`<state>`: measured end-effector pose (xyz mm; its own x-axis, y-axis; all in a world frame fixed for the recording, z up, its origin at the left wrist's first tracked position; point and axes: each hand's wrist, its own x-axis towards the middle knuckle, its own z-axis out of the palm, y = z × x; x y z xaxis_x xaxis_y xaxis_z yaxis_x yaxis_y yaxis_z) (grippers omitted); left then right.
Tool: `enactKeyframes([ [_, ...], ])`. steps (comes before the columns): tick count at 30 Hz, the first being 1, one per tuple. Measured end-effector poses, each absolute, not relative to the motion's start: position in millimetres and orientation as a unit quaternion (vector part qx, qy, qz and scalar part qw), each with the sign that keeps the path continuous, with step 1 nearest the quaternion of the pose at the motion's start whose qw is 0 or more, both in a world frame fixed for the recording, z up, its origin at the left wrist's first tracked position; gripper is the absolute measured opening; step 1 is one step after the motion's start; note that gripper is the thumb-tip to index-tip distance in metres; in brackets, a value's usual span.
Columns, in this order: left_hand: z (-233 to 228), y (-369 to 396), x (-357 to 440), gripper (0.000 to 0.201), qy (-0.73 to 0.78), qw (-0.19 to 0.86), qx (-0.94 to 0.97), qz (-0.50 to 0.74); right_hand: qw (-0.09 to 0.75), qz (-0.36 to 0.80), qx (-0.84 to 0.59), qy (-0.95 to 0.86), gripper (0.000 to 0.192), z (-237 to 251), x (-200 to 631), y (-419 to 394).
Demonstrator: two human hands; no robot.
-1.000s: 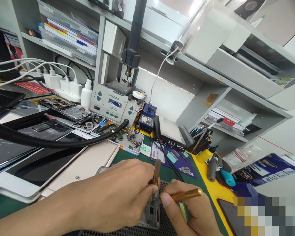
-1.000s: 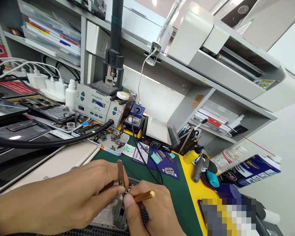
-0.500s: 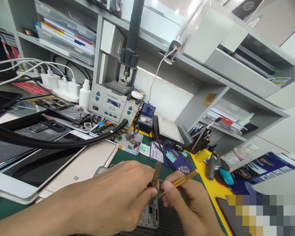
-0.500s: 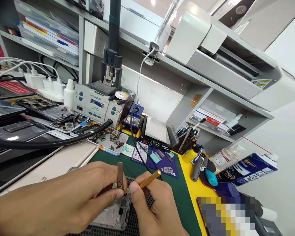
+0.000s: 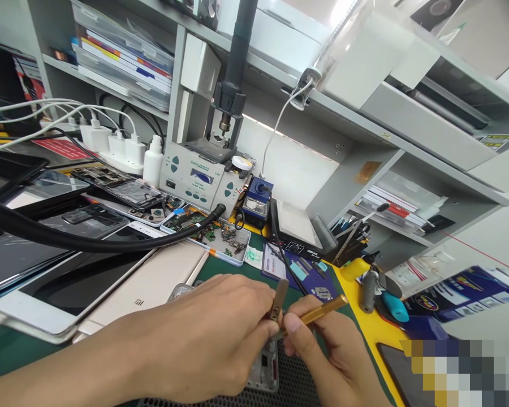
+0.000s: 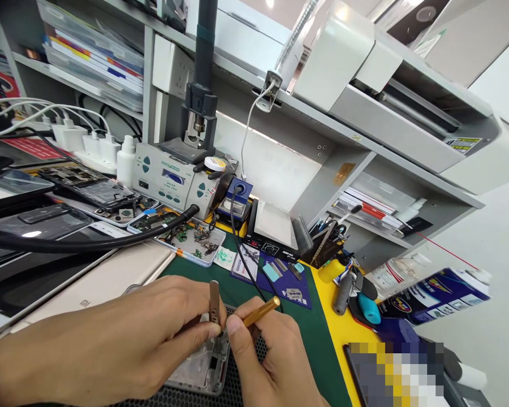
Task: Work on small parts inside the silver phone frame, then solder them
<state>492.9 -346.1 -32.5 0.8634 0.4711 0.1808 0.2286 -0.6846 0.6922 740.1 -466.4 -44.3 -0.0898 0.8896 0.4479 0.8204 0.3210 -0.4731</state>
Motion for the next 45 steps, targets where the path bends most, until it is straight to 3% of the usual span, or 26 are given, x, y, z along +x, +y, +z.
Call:
enactKeyframes([
  [10,-33.1,-350.7,490.7,0.026,0.205,0.328,0.903,0.187,0.317,0.076,-0.624,-0.710,0.034,-48.2,755.7,-479.6],
  [16,-36.4,-348.1,492.2,0.026,0.209,0.316,0.899,0.219,0.354,0.006,-0.572,-0.739,0.025,-55.9,746.4,-475.1],
  [20,-33.3,-349.0,491.0,0.021,0.209,0.312,0.902,0.213,0.358,-0.021,-0.530,-0.769,0.033,-58.5,739.5,-471.9],
  [26,-29.1,-349.5,492.3,0.028,0.201,0.315,0.913,0.165,0.350,-0.003,-0.492,-0.797,0.023,-51.1,740.7,-466.8],
  [34,-33.4,-349.4,490.5,0.038,0.221,0.344,0.902,0.138,0.371,0.024,-0.590,-0.717,0.028,-56.8,743.0,-479.8],
  [45,-50.7,-347.3,487.5,0.041,0.225,0.356,0.894,0.151,0.334,0.076,-0.568,-0.748,0.031,-60.9,748.5,-465.5],
])
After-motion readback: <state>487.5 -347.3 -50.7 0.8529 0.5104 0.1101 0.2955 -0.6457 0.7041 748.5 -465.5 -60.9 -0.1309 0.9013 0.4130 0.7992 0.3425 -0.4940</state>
